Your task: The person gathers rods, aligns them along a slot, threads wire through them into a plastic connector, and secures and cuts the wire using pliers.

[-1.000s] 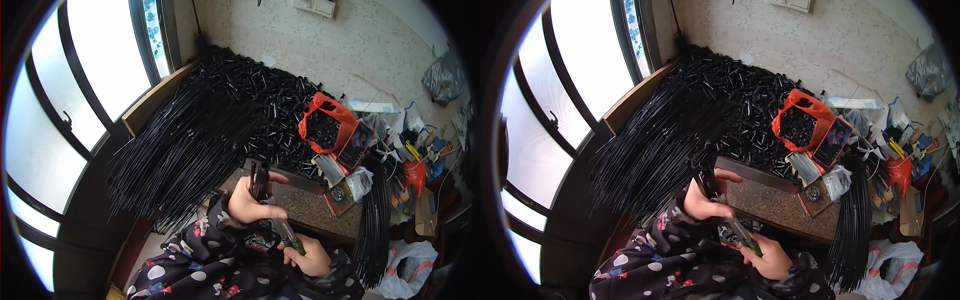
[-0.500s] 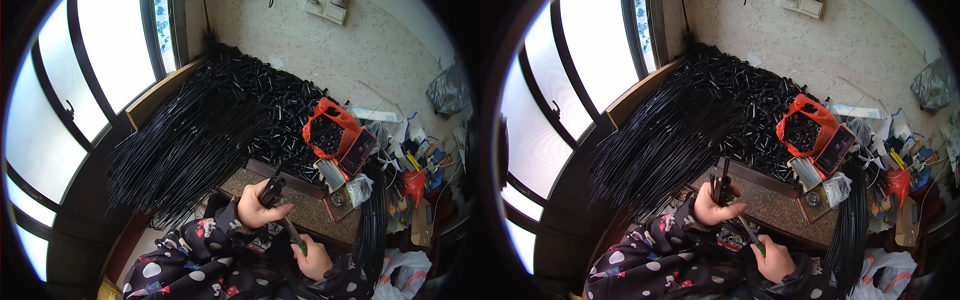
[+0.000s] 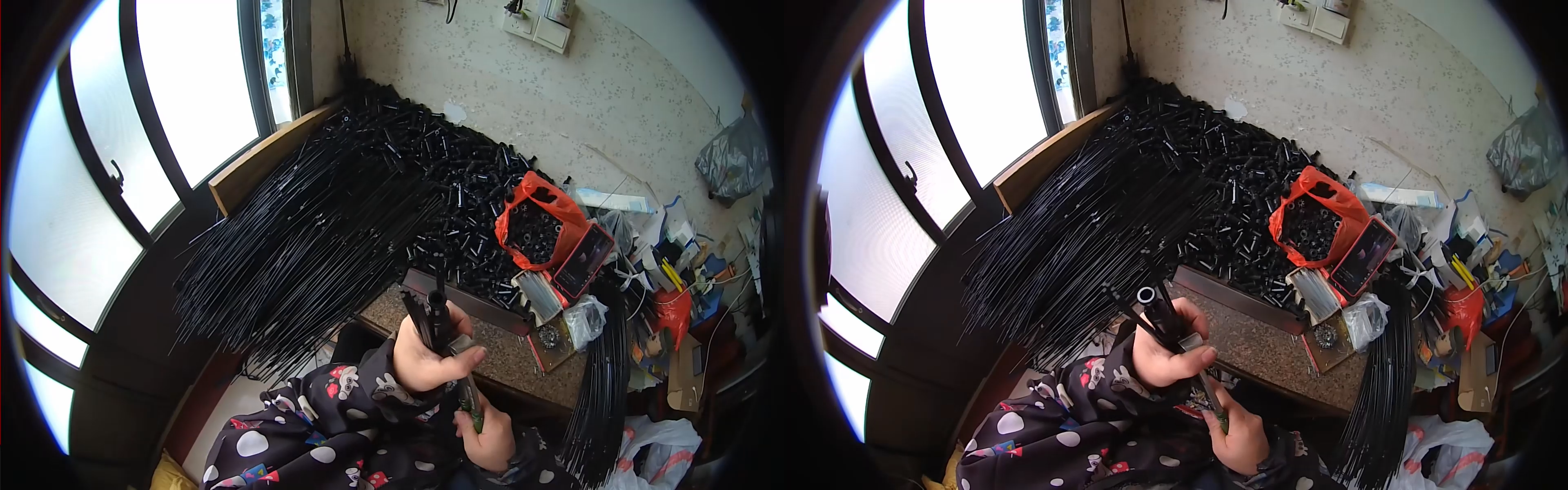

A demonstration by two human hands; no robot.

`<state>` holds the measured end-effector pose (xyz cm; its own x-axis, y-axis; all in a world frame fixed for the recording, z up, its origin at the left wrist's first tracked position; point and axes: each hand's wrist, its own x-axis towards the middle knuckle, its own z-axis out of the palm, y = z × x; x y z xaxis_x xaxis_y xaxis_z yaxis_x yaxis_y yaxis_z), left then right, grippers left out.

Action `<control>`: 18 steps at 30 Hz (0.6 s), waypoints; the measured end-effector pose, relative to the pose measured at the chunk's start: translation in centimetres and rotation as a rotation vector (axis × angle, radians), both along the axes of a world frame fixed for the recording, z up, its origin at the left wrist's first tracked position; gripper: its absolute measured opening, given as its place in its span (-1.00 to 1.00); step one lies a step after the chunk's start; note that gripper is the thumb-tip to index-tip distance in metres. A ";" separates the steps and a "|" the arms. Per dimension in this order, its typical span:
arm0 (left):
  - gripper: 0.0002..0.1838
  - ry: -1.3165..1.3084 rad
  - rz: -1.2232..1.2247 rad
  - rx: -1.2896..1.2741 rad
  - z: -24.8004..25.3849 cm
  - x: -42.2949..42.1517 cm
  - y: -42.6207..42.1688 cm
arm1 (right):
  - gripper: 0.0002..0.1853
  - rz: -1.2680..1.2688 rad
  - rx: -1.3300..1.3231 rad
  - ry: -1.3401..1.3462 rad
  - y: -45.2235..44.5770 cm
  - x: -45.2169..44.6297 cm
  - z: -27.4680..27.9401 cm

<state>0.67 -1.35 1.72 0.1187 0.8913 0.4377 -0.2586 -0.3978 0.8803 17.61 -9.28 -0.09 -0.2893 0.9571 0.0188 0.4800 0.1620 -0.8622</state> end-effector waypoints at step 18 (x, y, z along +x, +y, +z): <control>-0.83 -0.062 -0.345 0.043 -0.9 -3.8 0.0 | -0.57 -0.540 0.334 -0.887 5.7 10.9 -13.5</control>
<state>-3.10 -1.39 0.86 0.3816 0.7836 0.4903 -0.4371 -0.3143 0.8427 28.48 -3.62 -13.61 0.1286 0.9473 0.2935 0.9875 -0.0953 -0.1253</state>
